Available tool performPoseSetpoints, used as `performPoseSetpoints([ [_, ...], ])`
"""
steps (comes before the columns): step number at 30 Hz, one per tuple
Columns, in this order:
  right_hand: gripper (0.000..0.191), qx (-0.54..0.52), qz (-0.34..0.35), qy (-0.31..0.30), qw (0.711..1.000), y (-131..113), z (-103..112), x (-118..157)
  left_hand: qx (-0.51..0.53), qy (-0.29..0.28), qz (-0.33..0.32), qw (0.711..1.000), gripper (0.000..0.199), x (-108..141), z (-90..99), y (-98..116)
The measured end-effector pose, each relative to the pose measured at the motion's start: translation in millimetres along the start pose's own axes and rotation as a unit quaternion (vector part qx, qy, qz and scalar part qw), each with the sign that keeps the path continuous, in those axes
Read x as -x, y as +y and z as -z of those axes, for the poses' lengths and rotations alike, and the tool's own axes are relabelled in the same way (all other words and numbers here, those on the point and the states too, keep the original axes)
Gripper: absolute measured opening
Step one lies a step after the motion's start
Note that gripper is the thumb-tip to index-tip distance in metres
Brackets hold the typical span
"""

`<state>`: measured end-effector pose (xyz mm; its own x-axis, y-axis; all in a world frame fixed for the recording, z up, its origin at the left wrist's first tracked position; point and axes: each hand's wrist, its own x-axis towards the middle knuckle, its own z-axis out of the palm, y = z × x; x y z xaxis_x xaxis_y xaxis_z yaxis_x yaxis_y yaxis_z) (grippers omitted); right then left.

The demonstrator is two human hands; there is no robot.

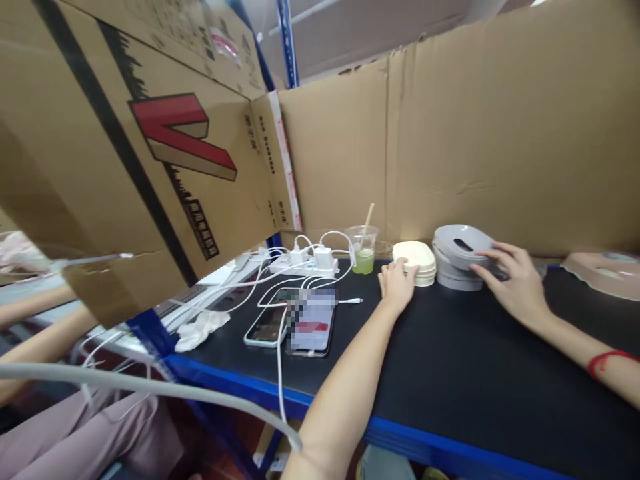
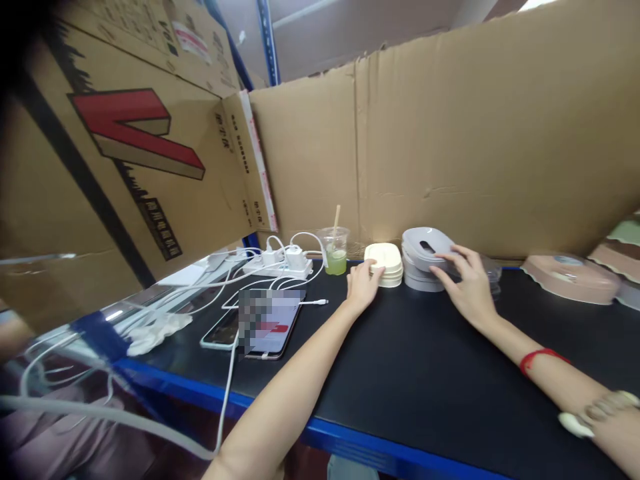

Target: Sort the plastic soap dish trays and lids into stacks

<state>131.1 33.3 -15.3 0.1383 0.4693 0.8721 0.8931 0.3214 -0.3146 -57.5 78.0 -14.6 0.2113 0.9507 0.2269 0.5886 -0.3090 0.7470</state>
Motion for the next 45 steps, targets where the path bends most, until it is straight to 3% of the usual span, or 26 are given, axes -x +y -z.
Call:
performPoseSetpoints([
  [7, 0.050, 0.035, 0.019, 0.021, 0.999, 4, -6, -3, -0.014, -0.009, -0.049, 0.999, 0.024, -7, 1.0, 0],
  [14, 0.044, 0.039, -0.024, 0.007, 0.999, 4, -3, -7, -0.048, -0.027, -0.058, 0.997, 0.031, -4, -9.1, 7],
  [22, 0.032, 0.101, 0.092, -0.040, 0.990, 20, -4, -3, -0.094, -0.004, -0.100, 0.991, 0.039, 1, -14.3, 14],
  [33, 0.032, 0.118, 0.087, 0.059, 0.987, 14, 4, -10, -0.131, 0.012, -0.120, 0.984, 0.039, 0, -20.5, 11],
  [45, 0.026, 0.137, 0.044, -0.044, 0.989, 27, 2, -8, -0.150, 0.024, -0.138, 0.979, 0.036, 5, -21.3, 10],
])
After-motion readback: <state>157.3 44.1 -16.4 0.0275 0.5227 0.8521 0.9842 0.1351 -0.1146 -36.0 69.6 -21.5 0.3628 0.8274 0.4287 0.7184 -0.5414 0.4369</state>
